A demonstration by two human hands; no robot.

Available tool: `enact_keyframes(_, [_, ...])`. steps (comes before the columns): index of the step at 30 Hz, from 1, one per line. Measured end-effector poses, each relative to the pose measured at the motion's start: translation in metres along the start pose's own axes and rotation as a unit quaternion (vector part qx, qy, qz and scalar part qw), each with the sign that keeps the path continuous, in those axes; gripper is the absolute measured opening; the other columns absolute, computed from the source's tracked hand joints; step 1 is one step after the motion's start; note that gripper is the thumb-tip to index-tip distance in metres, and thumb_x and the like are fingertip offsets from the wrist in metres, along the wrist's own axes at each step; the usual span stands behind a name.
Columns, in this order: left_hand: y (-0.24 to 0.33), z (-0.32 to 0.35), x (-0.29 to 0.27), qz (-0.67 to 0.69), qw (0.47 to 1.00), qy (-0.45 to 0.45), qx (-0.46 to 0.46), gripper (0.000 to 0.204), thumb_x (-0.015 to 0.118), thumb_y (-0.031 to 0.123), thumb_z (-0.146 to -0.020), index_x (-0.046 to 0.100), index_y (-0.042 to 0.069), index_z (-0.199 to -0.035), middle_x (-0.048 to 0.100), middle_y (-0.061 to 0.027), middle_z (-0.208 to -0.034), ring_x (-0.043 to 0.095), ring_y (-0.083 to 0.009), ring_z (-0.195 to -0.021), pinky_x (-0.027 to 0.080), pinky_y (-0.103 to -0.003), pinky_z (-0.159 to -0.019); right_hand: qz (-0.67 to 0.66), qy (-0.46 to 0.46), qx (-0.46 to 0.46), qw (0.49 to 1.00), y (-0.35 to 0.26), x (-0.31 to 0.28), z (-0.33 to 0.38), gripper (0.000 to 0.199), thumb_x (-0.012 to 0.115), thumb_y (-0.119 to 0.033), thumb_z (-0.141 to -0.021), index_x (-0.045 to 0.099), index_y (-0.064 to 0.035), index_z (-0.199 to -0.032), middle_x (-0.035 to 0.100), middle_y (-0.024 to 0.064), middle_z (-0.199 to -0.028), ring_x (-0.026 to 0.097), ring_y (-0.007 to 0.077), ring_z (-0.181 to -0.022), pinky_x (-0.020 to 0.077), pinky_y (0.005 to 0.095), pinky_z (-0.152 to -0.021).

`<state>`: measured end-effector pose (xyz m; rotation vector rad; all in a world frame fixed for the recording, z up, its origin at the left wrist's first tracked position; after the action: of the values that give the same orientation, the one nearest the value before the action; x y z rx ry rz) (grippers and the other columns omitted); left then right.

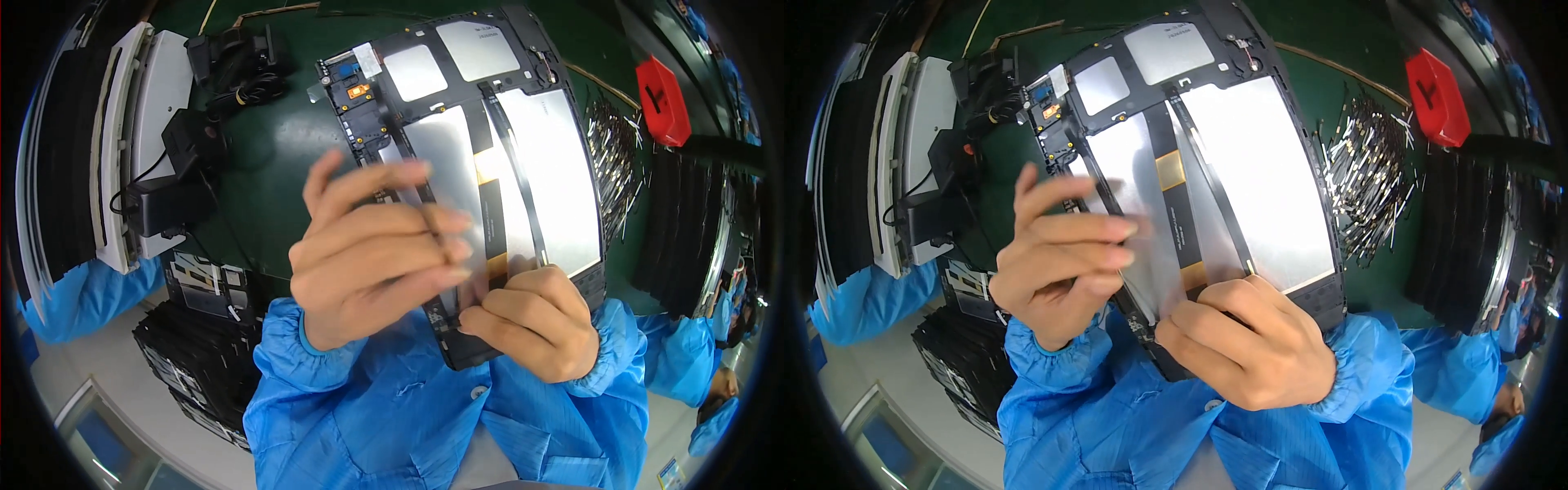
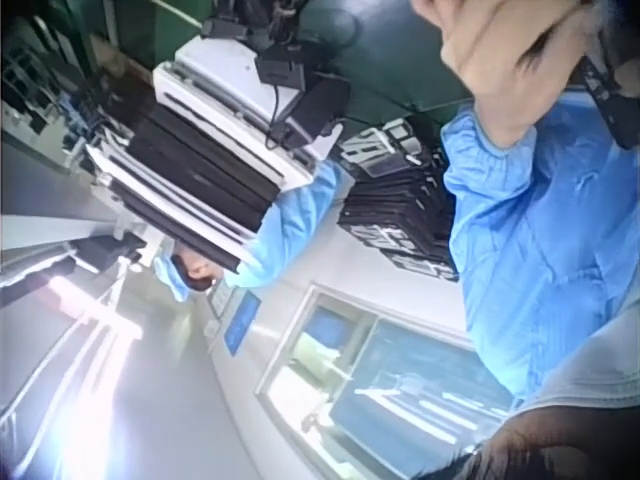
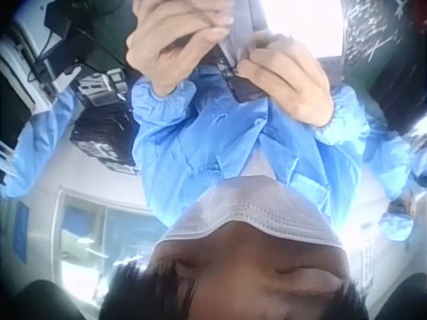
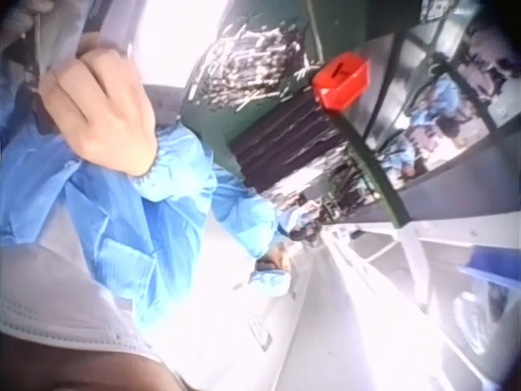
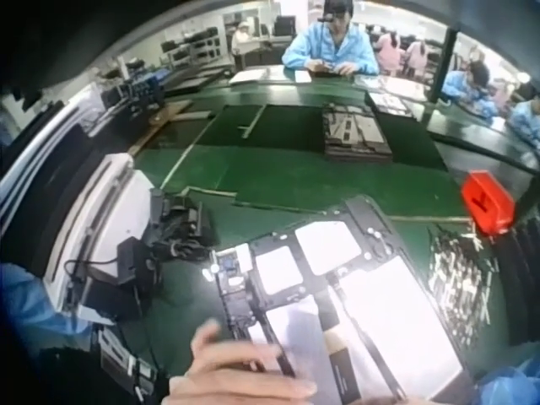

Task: The person applies conductive metallic strips to a tablet screen assembly using tweezers.

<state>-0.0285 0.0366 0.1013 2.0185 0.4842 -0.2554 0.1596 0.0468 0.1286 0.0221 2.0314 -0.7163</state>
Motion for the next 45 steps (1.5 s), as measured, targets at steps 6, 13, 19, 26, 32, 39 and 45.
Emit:
enact_keyframes(6, [-0.005, -0.018, 0.003, -0.079, 0.996, -0.04, -0.011, 0.011, 0.078, 0.011, -0.061, 0.072, 0.01, -0.071, 0.07, -0.0019, -0.083, 0.055, -0.0257, -0.112, 0.019, -0.045, -0.106, 0.009, -0.003, 0.014, 1.0, -0.002, 0.003, 0.001, 0.03, 0.067, -0.009, -0.052, 0.067, -0.0054, -0.082, 0.057, 0.0024, -0.088, 0.053, 0.0182, -0.077, 0.0477, 0.0291, -0.061])
enact_keyframes(13, [-0.008, -0.023, 0.004, -0.084, 0.994, -0.055, -0.04, 0.01, 0.079, 0.016, -0.063, 0.073, 0.015, -0.072, 0.069, 0.0001, -0.094, 0.052, -0.0211, -0.112, 0.023, -0.043, -0.105, 0.023, -0.004, 0.038, 0.999, -0.003, 0.002, -0.001, 0.032, 0.07, -0.006, -0.05, 0.068, -0.0088, -0.081, 0.055, -0.0002, -0.084, 0.053, 0.0164, -0.077, 0.049, 0.0283, -0.059])
enact_keyframes(19, [-0.004, -0.024, 0.004, -0.117, 0.988, -0.082, -0.056, 0.01, 0.079, 0.016, -0.063, 0.072, 0.015, -0.07, 0.069, 0.0004, -0.096, 0.051, -0.0203, -0.113, 0.023, -0.043, -0.105, 0.011, -0.016, 0.037, 0.999, -0.001, 0.0, 0.0, 0.032, 0.068, -0.008, -0.051, 0.067, -0.0084, -0.083, 0.055, -0.001, -0.085, 0.054, 0.0153, -0.077, 0.0475, 0.0274, -0.06])
enact_keyframes(26, [-0.003, -0.024, 0.003, -0.117, 0.987, -0.085, -0.069, 0.011, 0.079, 0.015, -0.062, 0.072, 0.015, -0.07, 0.069, 0.0006, -0.096, 0.052, -0.0203, -0.112, 0.023, -0.043, -0.105, 0.016, -0.018, 0.028, 0.999, -0.001, 0.001, 0.001, 0.031, 0.066, -0.011, -0.053, 0.067, -0.0081, -0.084, 0.055, -0.0012, -0.087, 0.054, 0.0147, -0.078, 0.0462, 0.0258, -0.06])
enact_keyframes(32, [-0.003, -0.025, 0.003, -0.114, 0.987, -0.087, -0.075, 0.011, 0.079, 0.015, -0.062, 0.072, 0.015, -0.071, 0.069, 0.0007, -0.096, 0.052, -0.0201, -0.112, 0.023, -0.043, -0.104, 0.009, -0.025, 0.031, 0.999, -0.001, 0.0, 0.001, 0.03, 0.065, -0.012, -0.055, 0.068, -0.0077, -0.085, 0.056, -0.001, -0.089, 0.054, 0.0147, -0.08, 0.0464, 0.0257, -0.062])
enact_keyframes(39, [0.001, -0.026, 0.003, -0.112, 0.986, -0.079, -0.095, 0.011, 0.079, 0.012, -0.062, 0.072, 0.015, -0.07, 0.069, -0.0001, -0.094, 0.052, -0.0208, -0.111, 0.025, -0.042, -0.103, 0.014, -0.027, 0.028, 0.999, -0.002, 0.0, 0.0, 0.029, 0.064, -0.012, -0.056, 0.068, -0.0071, -0.084, 0.057, -0.0007, -0.09, 0.054, 0.0143, -0.08, 0.0463, 0.0253, -0.062])
enact_keyframes(45, [0.0, -0.027, 0.004, -0.092, 0.989, -0.061, -0.103, 0.021, 0.08, 0.009, -0.061, 0.068, 0.011, -0.078, 0.068, -0.0055, -0.093, 0.055, -0.0254, -0.111, 0.026, -0.047, -0.102, 0.02, -0.032, 0.038, 0.999, -0.003, -0.002, -0.003, 0.02, 0.065, -0.011, -0.062, 0.067, -0.0057, -0.081, 0.062, 0.0025, -0.103, 0.054, 0.0136, -0.078, 0.0457, 0.0238, -0.063])
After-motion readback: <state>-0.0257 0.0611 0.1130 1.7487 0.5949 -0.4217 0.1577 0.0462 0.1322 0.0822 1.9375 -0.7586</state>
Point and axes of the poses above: each hand's wrist, its own z-axis away from the middle knuckle, its own x-axis out of the palm, y = z × x, the point moved 2 cm from there along -z, towards the middle knuckle
